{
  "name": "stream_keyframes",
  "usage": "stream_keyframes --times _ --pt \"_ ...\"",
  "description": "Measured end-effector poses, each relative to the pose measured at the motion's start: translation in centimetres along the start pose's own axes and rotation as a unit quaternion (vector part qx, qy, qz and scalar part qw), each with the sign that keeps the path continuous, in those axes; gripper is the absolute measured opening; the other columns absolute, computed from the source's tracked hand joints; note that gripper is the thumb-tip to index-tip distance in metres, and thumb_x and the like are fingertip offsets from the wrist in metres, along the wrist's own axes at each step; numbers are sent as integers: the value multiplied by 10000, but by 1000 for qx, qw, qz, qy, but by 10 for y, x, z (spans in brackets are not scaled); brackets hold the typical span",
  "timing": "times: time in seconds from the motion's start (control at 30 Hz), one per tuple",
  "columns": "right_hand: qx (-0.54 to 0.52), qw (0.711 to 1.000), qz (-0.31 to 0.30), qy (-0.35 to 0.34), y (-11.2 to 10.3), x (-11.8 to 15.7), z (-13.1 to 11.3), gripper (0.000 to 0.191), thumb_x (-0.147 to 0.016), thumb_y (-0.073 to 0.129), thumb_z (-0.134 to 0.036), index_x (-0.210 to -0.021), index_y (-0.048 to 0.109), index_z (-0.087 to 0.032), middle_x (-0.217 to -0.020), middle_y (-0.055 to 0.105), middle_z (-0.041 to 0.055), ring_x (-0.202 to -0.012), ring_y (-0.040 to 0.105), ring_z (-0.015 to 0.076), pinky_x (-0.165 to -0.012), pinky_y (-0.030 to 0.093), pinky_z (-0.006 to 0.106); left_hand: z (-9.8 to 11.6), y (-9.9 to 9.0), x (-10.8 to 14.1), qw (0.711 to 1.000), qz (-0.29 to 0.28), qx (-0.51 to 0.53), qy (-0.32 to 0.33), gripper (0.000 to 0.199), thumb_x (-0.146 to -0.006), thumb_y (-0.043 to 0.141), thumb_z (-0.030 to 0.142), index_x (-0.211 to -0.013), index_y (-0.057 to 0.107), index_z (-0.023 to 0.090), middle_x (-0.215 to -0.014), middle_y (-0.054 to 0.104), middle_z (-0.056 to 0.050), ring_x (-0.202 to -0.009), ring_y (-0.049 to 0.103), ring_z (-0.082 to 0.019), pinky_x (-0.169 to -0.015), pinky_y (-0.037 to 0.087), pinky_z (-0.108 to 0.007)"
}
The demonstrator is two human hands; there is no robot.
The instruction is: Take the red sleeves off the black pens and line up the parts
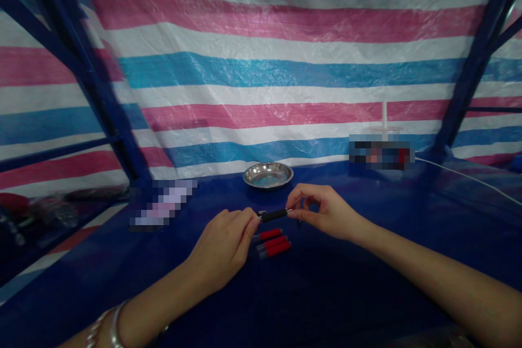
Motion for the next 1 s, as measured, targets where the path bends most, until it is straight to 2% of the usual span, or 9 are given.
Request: stream_keyframes --times 0.47,1.0 --pt "112 991 7 -73 -1 4 -16 33 -736 534 -152 -761 550 -167 -718 553 -5 -647 509 79 -570 388 195 -1 1 1 1000 -4 7 3 333 -885 174 259 -646 395 188 -595 470 -10 -553 439 -176 -580 304 -316" --pt "164 976 17 -142 -4 7 -30 66 -747 515 -106 -762 536 -167 -733 540 4 -698 489 92 -618 393 209 -4 0 0 1000 13 -24 -2 353 -885 156 267 -635 394 194 -577 486 -16 -533 450 -185 -557 319 -314"
Point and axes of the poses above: each hand's wrist, its own x-axis away from the middle knuckle, its own y-axis out of the palm, z = x × y, the point moved 10 cm from there along -x, towards the middle knuckle
